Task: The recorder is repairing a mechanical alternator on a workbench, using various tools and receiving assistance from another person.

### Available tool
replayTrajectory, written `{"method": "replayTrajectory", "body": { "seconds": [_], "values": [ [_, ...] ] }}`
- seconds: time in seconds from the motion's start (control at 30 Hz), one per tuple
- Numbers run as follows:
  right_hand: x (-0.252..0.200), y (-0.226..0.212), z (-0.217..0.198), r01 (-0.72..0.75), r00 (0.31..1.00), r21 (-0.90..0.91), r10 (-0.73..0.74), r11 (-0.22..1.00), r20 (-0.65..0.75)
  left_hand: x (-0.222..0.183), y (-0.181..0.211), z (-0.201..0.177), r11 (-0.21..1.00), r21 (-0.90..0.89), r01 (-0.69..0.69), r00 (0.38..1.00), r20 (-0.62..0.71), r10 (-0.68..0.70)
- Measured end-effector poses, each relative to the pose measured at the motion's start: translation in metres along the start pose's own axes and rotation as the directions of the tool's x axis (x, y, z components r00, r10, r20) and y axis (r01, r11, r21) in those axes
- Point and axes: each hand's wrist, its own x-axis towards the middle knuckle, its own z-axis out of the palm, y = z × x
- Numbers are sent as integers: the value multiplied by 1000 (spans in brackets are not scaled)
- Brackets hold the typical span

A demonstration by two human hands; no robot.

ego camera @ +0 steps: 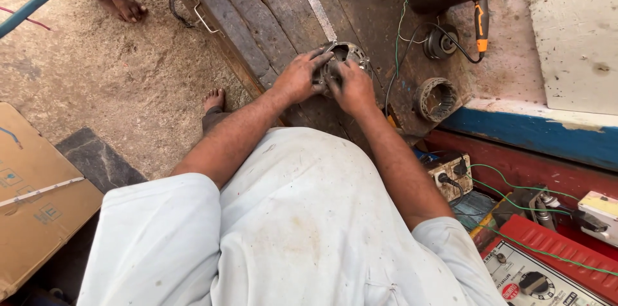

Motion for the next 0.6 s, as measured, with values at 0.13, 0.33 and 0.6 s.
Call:
{"method": "replayTrajectory", "body": {
  "seconds": [0.13, 0.33, 0.6],
  "values": [
    [-5, -12, -12, 171, 978, 194, -142, 966, -156, 3, -3, 0, 1000, -13, 24, 1000, 17, -24],
    [-7, 10, 12, 137, 971, 232, -83, 963, -226, -1, 2, -5, 999, -37, 23, 1000, 11, -23],
    [0, 10, 33, 82, 961, 233, -16, 969, -274, 1, 0, -7, 999, -42, 9, 1000, -11, -10]
  ]
}}
